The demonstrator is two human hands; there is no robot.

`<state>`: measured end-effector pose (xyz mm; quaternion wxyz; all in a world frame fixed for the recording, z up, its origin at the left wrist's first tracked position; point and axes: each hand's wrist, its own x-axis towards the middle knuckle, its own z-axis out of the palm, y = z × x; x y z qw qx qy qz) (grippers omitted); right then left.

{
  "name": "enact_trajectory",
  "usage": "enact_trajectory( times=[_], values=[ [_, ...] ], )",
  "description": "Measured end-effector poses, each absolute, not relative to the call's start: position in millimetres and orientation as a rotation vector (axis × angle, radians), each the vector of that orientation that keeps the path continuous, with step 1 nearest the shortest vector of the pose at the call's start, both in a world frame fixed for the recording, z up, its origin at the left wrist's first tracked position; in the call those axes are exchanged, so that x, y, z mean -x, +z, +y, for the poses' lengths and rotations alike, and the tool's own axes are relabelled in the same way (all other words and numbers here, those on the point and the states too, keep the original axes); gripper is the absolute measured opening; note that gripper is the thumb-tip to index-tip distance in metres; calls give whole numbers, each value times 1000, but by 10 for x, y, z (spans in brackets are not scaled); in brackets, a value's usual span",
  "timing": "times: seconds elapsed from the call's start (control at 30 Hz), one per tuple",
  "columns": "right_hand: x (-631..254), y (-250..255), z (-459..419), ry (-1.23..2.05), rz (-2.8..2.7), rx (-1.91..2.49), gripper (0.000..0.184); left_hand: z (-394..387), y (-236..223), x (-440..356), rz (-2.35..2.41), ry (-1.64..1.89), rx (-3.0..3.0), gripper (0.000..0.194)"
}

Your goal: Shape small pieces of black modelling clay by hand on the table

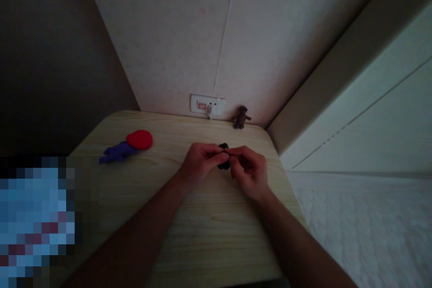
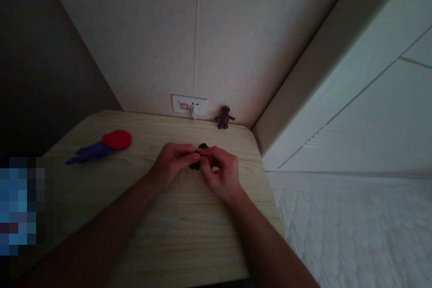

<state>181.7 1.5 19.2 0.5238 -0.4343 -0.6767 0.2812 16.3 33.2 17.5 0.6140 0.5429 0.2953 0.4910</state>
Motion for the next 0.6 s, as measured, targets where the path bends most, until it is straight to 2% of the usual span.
enact_trajectory(
  times=[0.23, 0.6],
  values=[
    [-1792, 152, 28, 749, -1417, 1032, 22, 366, 73, -224, 683, 1172, -1106, 18],
    [-1770, 162, 33, 752, -1474, 1004, 19, 379, 61, -210, 682, 1158, -1118, 16]
  ],
)
